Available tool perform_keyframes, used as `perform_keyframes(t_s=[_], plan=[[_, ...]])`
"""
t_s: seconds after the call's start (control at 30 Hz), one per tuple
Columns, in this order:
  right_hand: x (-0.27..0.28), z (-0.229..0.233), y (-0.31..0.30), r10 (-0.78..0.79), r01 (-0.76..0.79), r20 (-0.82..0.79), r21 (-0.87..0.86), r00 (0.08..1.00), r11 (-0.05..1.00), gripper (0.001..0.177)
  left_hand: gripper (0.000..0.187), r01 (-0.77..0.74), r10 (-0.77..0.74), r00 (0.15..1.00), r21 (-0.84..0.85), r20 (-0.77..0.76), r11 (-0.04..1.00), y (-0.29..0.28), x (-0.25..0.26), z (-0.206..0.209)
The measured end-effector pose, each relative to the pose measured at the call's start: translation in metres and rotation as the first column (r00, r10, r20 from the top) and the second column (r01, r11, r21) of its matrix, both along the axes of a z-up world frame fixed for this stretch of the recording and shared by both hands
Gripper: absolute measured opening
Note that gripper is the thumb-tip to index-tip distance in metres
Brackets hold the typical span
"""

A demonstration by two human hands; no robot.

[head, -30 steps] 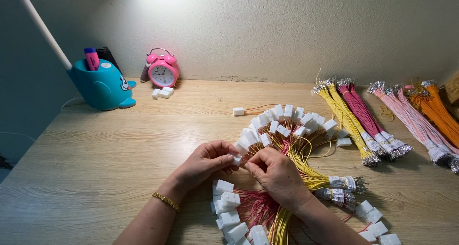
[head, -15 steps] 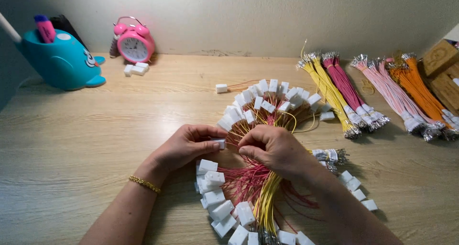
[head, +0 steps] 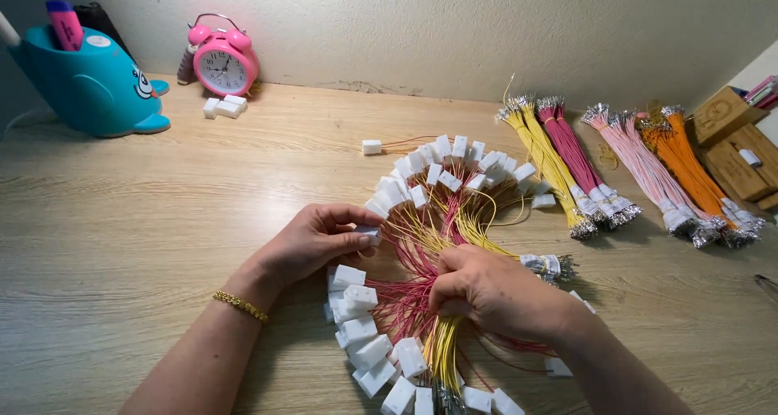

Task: Assembling small plastic wire connectors by inserting wire terminals into housings.

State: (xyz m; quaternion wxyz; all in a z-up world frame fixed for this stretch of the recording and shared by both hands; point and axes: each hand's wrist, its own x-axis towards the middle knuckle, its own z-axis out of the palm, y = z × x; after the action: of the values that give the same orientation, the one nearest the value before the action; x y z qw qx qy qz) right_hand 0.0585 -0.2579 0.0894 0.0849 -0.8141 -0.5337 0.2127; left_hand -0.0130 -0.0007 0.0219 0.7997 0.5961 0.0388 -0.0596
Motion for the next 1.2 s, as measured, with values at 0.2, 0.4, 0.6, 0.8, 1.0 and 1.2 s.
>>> perform_keyframes(t_s=[0.2,0.4,0.6,0.8,1.0,1.2], plan=[[0.008,0.011,-0.017,-0.037,0.064,-0.217,0.119,0.976,0.991,0.011,0.03,-0.013,0.013,0.999,0.025,-0.03,1.0,-0.002,-0.001,0.008],[0.034,-0.004,-0.043,0.042,0.171,-0.484,0.388,0.874,0.905,0.016,0.032,-0.022,0.021,0.999,-0.002,-0.045,1.0,0.002,0.003,-0.001],[0.016,0.002,0.005,0.02,0.2,-0.363,0.557,0.932,0.806,0.007,0.033,-0.048,0.048,0.999,0.001,0.017,0.999,0.0,0.004,-0.009],[0.004,-0.011,0.044,-0.377,0.595,-0.497,0.41,0.781,0.692,0.008,0.032,-0.068,0.068,0.997,0.002,0.021,0.998,0.0,0.005,-0.008],[0.003,-0.023,0.044,-0.337,0.381,-0.188,0.586,0.922,0.715,0.011,0.028,-0.065,0.065,0.998,-0.016,0.015,0.998,0.0,0.005,-0.008],[0.003,-0.022,0.042,-0.365,0.427,-0.224,0.53,0.904,0.732,0.018,0.029,-0.065,0.065,0.998,-0.02,-0.008,0.998,-0.001,0.005,-0.008]])
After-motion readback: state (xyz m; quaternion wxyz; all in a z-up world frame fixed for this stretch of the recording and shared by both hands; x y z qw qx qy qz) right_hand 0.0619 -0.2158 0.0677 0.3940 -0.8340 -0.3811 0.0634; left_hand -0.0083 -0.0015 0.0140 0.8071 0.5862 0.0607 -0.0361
